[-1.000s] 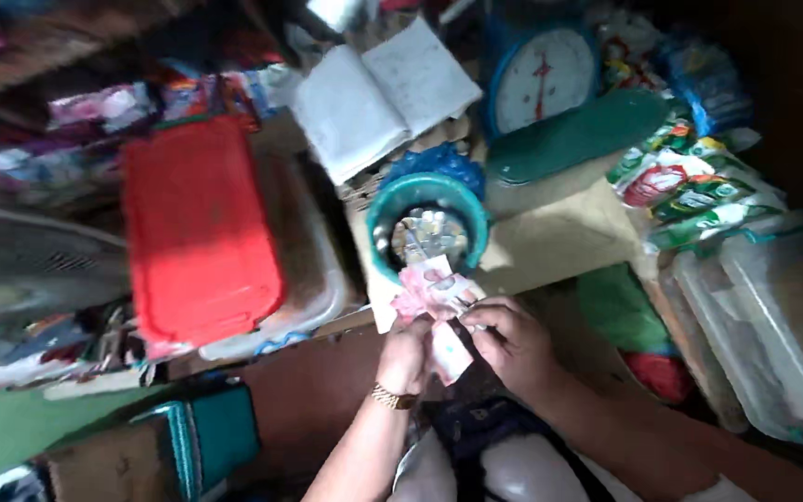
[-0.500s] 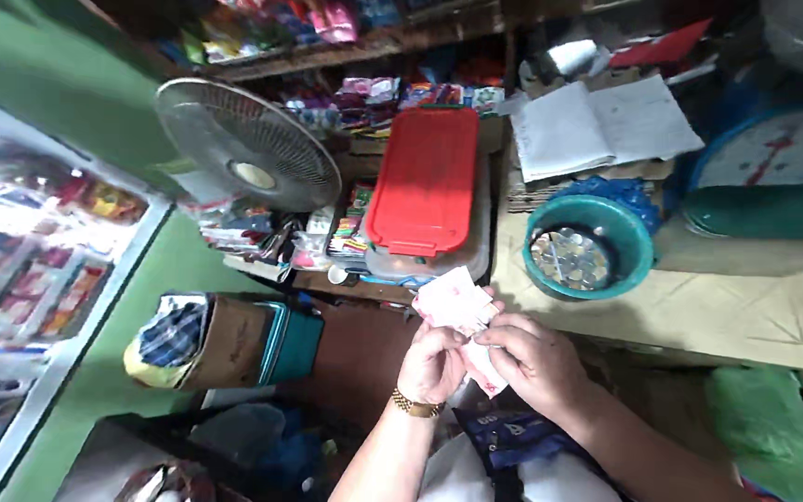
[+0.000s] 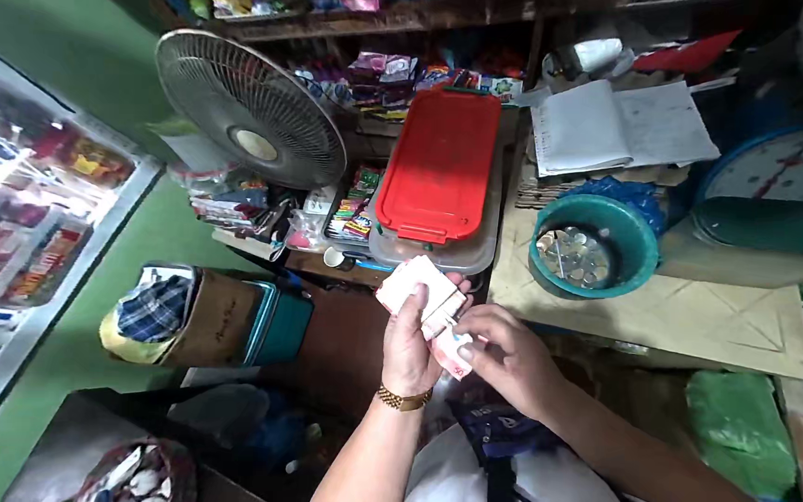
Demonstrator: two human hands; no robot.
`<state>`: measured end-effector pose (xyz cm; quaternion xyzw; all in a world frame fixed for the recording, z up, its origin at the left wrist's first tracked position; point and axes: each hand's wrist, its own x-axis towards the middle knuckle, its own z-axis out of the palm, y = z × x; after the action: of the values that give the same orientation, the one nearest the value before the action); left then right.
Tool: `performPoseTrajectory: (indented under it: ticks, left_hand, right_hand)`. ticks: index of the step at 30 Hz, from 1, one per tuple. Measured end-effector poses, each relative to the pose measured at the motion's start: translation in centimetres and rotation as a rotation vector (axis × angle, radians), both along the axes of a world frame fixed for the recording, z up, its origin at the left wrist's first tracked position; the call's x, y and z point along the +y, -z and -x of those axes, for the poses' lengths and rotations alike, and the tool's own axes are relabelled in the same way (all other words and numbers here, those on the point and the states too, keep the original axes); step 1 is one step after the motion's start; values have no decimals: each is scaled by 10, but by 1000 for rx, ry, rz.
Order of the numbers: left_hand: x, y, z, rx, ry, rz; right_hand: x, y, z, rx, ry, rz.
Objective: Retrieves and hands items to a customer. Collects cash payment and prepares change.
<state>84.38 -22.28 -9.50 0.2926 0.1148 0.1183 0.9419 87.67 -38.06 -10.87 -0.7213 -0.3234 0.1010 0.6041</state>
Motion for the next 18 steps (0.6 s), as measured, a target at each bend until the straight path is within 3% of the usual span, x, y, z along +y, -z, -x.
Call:
performPoseTrajectory:
  ticks: [4,7,9,12,16,18]
  left_hand:
    - [-5,4,-4,-11,-39,-194]
    - [-6,7,-6,10,-13,-272]
    - [-11,12,-11,54,1,-258]
    - [-18,19,-23,170,6,-104]
    - [-20,24,-34,265,75,76]
    - [-26,26,-35,269,160,133]
  right_hand:
    - [-3,-2,-9,456,-114,16]
    - [-5,4,-13,641,-216,-98]
    - [-12,10,-13,645,-195,-153]
    - [-37,15,-20,552,-112,11]
    - [-79,23,-56,450,177,143]
    - [-94,33,-82,260,345,336]
